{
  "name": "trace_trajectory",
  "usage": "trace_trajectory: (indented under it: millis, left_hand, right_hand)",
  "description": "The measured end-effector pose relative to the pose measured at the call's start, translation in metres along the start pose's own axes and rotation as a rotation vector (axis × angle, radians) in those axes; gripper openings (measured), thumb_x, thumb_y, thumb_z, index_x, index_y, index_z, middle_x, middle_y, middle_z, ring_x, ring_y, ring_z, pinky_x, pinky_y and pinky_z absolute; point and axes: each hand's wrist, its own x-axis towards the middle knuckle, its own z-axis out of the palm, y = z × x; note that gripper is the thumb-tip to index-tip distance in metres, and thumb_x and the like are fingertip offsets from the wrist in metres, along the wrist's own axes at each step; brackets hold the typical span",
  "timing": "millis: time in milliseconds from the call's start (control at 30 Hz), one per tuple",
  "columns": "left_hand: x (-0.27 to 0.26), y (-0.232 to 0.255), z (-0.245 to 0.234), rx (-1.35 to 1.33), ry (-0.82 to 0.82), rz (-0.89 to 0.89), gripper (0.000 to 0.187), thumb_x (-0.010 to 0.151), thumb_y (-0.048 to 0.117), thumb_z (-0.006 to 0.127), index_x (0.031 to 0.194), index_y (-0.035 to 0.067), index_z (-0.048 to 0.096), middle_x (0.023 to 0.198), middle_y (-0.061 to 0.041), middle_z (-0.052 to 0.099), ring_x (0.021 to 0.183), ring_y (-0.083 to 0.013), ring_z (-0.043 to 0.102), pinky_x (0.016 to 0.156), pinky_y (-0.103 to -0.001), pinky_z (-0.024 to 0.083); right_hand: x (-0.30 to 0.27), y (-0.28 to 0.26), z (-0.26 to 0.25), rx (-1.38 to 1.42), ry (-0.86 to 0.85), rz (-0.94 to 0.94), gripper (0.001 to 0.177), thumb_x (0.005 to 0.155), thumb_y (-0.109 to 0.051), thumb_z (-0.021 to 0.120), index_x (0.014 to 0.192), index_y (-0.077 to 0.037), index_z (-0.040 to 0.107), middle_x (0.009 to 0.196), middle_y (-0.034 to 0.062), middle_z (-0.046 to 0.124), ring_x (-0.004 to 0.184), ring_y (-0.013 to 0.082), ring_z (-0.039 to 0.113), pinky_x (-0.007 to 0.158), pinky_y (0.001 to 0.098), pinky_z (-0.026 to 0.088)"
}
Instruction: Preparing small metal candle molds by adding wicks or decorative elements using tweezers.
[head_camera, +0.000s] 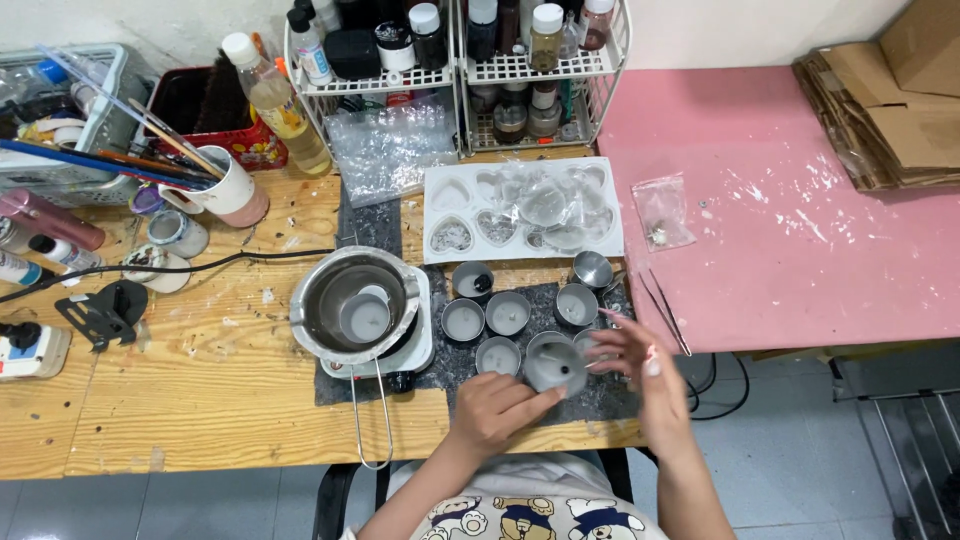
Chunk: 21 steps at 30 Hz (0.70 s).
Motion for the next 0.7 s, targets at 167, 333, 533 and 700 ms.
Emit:
trace_trajectory:
  millis: [167,333,533,700]
  left_hand:
    - [0.030,0.006,0.004,-0.046,-0.083,-0.017,0.036,0.091,0.020,0.077,0.126,0.023,0.070,0.086,0.005,0.068,0.076,-0.0142,0.064,0.060,-0.032,0.045]
    - [0.053,0.006,0.007,-0.088,-0.248,-0.208,0.045,0.089,0.019,0.080,0.132,0.018,0.069,0.079,-0.001,0.063,0.074,-0.0200,0.065,0.056,-0.037,0.047]
    - [0.057,-0.003,0.010,-0.114,-0.239,-0.207,0.049,0.085,0.014,0.078,0.133,0.020,0.069,0.087,-0.003,0.067,0.072,-0.0207,0.065,0.058,-0.036,0.050]
    - [0.054,-0.007,0.011,-0.105,-0.208,-0.211,0.042,0.083,0.013,0.080,0.123,0.021,0.074,0.082,-0.002,0.067,0.071,-0.0203,0.066,0.058,-0.036,0.050]
  right_hand:
    - [0.004,-0.005,0.021,0.326,-0.153,0.301,0.066,0.106,-0.050,0.026,0.151,-0.005,0.045,0.139,0.0135,0.062,0.125,0.0208,0.060,0.104,0.0351,0.046]
    - [0.008,0.009,0.025,0.297,-0.109,0.342,0.063,0.108,-0.050,0.031,0.146,-0.003,0.049,0.131,0.0131,0.060,0.122,0.0214,0.058,0.105,0.0359,0.044]
    - [0.021,-0.004,0.036,-0.050,-0.083,0.137,0.059,0.112,-0.048,0.024,0.140,-0.004,0.051,0.136,0.0117,0.058,0.131,0.0201,0.051,0.115,0.0330,0.034]
    - [0.025,-0.005,0.043,-0.009,-0.093,0.231,0.055,0.112,-0.042,0.022,0.139,-0.004,0.052,0.134,0.0123,0.058,0.129,0.0211,0.052,0.115,0.0349,0.035]
